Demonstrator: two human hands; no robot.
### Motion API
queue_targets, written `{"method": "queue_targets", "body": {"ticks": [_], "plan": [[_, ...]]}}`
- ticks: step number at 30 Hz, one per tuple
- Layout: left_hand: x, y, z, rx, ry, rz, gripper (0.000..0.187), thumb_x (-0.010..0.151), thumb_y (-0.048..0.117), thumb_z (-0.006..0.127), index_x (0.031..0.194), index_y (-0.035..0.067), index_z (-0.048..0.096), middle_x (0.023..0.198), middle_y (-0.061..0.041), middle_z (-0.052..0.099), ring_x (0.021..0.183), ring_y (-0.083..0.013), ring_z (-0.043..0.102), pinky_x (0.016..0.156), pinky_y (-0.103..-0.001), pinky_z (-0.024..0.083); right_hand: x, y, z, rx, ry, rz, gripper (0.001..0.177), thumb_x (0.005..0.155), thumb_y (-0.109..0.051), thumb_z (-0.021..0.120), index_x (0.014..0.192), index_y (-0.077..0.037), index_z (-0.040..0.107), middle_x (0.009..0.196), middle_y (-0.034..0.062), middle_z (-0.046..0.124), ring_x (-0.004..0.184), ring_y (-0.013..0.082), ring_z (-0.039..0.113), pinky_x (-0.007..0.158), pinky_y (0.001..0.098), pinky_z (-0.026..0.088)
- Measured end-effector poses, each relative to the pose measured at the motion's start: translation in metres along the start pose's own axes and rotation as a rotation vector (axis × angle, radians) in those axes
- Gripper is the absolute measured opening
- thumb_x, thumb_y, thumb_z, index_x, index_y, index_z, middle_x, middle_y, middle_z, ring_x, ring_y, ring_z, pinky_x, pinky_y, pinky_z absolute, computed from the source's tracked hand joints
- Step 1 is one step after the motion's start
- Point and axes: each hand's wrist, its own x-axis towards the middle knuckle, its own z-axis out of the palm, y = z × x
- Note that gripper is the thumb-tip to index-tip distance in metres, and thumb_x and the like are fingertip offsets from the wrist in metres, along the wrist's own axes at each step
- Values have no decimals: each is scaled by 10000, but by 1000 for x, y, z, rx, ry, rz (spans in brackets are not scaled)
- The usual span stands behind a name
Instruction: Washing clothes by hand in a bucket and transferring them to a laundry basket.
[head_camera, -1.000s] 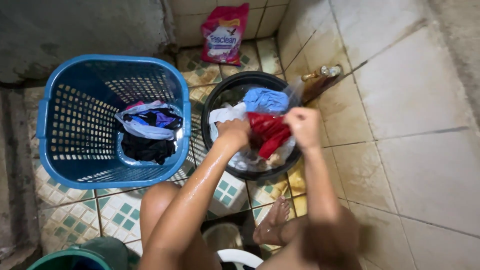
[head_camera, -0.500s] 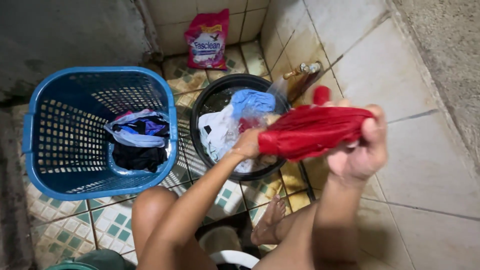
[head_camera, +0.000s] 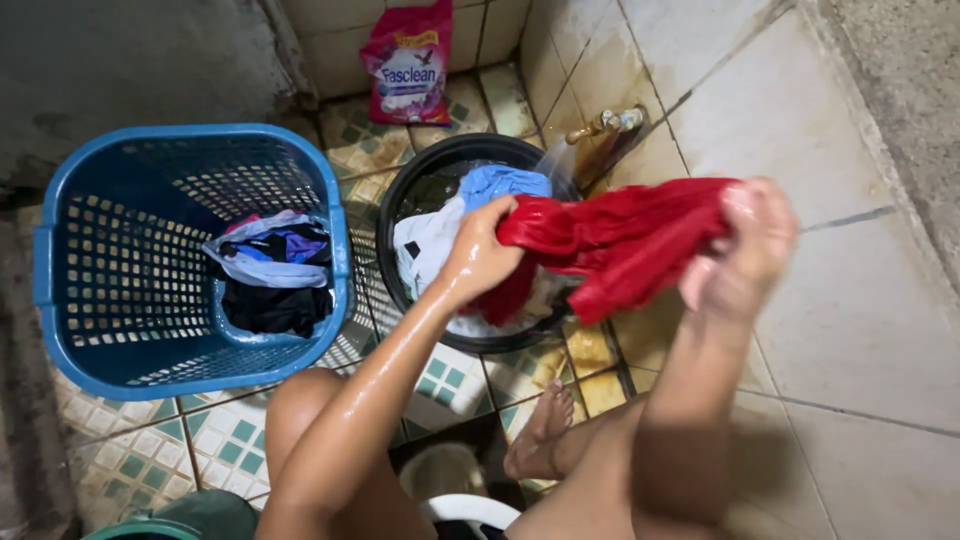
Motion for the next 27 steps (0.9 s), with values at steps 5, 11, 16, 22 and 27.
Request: {"method": "queue_targets", "body": {"ticks": [5,11,16,22,27], "plan": [[-1,-14,-21,674,-119,-142,632,761,256,792,1312,19,591,1284,-301,584,1172,-508,568,961,-625,435,9,105,-10,-778,-202,34,269,1026,-221,783,869,-25,686,787,78,640,708,187,569,633,305,455],[-12,-14,-24,1085,-286,-372,552,833,383,755,1269,68,631,1373,-267,551,1241,-471,530,1057,-705,325,-25,215,-25,-1726,-694,543,405,884,-387,805,1052,-27,727,1076,247,711,988,397,685,877,484,540],[-5,1,-22,1041,-278,-368,550,854,401,717,1270,52,633,1357,-251,574,1230,-455,546,1070,-702,316,-62,281,-43,-1676,-907,518,581,853,-367,795,1338,-97,624,1407,243,562,1299,431,549,1091,489,472],[1,-14,-7,968,-364,-436,561,864,421,698,1273,42,635,1363,-268,559,1285,-463,509,1102,-699,277,-110,331,-56,-1783,-1200,727,907,787,-251,708,1594,-342,305,1721,93,-45,1538,480,-23,1193,588,275],[1,-26,4,992,-444,-398,526,888,373,671,1304,54,631,1393,-283,538,1311,-491,481,1102,-700,264,-159,490,-204,-1986,-1910,141,723,925,-546,540,1555,-285,301,1645,12,209,1521,335,118,1213,625,246]]}}
